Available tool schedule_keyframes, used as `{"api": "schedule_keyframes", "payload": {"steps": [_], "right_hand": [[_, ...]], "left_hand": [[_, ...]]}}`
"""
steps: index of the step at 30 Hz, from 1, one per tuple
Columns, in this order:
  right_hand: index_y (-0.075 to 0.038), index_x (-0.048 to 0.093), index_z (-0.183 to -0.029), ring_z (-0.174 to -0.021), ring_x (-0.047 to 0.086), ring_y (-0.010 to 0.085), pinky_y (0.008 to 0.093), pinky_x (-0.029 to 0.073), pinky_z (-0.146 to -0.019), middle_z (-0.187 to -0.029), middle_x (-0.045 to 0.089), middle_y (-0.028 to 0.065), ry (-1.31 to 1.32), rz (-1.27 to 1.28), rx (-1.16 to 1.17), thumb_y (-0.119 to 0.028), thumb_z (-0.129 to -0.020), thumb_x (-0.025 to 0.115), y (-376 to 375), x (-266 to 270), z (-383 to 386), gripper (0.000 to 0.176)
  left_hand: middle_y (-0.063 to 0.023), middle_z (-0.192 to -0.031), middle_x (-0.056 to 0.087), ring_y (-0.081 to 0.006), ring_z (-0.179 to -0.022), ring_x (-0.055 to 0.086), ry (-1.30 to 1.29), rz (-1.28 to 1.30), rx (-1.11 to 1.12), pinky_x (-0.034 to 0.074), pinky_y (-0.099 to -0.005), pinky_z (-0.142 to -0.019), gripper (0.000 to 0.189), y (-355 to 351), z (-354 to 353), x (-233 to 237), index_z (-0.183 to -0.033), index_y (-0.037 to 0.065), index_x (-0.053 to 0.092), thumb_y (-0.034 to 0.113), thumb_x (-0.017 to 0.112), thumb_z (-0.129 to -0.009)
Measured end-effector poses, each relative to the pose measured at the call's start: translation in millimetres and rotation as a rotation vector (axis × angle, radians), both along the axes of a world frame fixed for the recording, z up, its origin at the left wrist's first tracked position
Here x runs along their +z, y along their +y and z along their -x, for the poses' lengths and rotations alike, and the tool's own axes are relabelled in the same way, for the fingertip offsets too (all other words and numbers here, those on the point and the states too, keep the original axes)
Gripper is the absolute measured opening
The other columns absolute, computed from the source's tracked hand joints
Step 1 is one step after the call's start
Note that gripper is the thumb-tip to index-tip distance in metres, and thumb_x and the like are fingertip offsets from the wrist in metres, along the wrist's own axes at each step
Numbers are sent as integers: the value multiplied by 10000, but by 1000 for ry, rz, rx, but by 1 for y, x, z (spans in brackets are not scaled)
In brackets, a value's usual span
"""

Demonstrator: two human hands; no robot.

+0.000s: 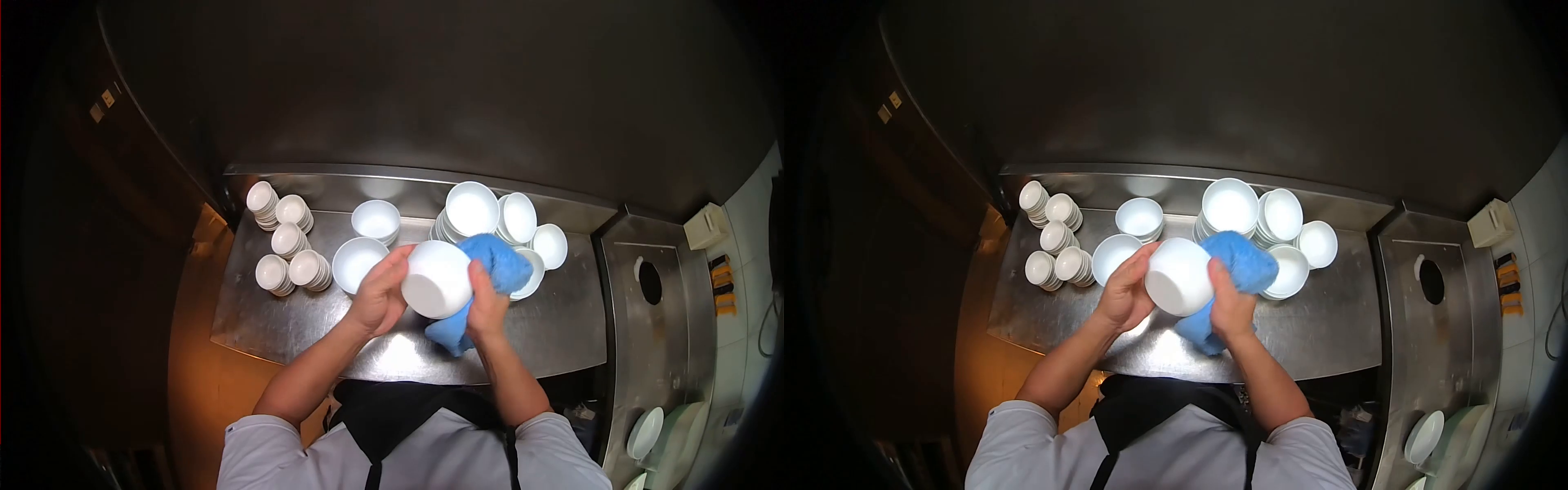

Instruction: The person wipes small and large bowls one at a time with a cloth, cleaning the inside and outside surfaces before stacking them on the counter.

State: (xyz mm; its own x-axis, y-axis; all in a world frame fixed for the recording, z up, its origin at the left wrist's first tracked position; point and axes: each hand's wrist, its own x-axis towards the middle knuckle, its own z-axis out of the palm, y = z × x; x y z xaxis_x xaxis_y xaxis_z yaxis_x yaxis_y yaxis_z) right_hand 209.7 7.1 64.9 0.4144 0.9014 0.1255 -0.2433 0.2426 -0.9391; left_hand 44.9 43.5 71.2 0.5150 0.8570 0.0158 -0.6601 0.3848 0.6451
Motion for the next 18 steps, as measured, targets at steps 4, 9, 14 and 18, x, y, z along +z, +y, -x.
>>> {"api": "schedule_keyframes", "payload": {"steps": [4, 9, 14, 18], "right_hand": [[-1, 630, -1103, -947, 596, 162, 324, 479, -853, -1046, 649, 50, -130, 67, -194, -224, -967, 616, 19, -14, -11, 262], [-3, 658, -1011, -913, 628, 180, 324, 496, -815, -1019, 668, 92, -655, -205, 80, -218, -952, 596, -8, -65, 6, 231], [-15, 665, -1060, -943, 665, 211, 352, 528, -840, -1058, 678, 122, -498, -221, 220, -266, -919, 619, 9, -11, 0, 291], [-5, 658, -1083, -915, 684, 229, 366, 552, -840, -1029, 686, 137, 365, 135, 519, -355, -946, 574, 29, 10, -21, 386]], "left_hand": [[-107, -1226, 596, -180, -1136, 573, 19, -117, 37, 438, -327, -1000, 469, -8, 8, -12, -1288, -19, 461, 237, 651, -945], [-121, -1187, 634, -188, -1062, 617, 344, -233, 261, 470, -309, -944, 396, -12, 2, -16, -1294, -36, 473, 174, 594, -980], [-177, -996, 690, -252, -928, 669, 955, -904, 334, 494, -358, -804, 208, -32, 1, -12, -1048, -9, 664, 12, 656, -841], [-170, -978, 700, -305, -851, 680, 732, -1324, 369, 497, -396, -735, 224, -36, -7, -6, -1008, -7, 672, 30, 732, -795]]}}
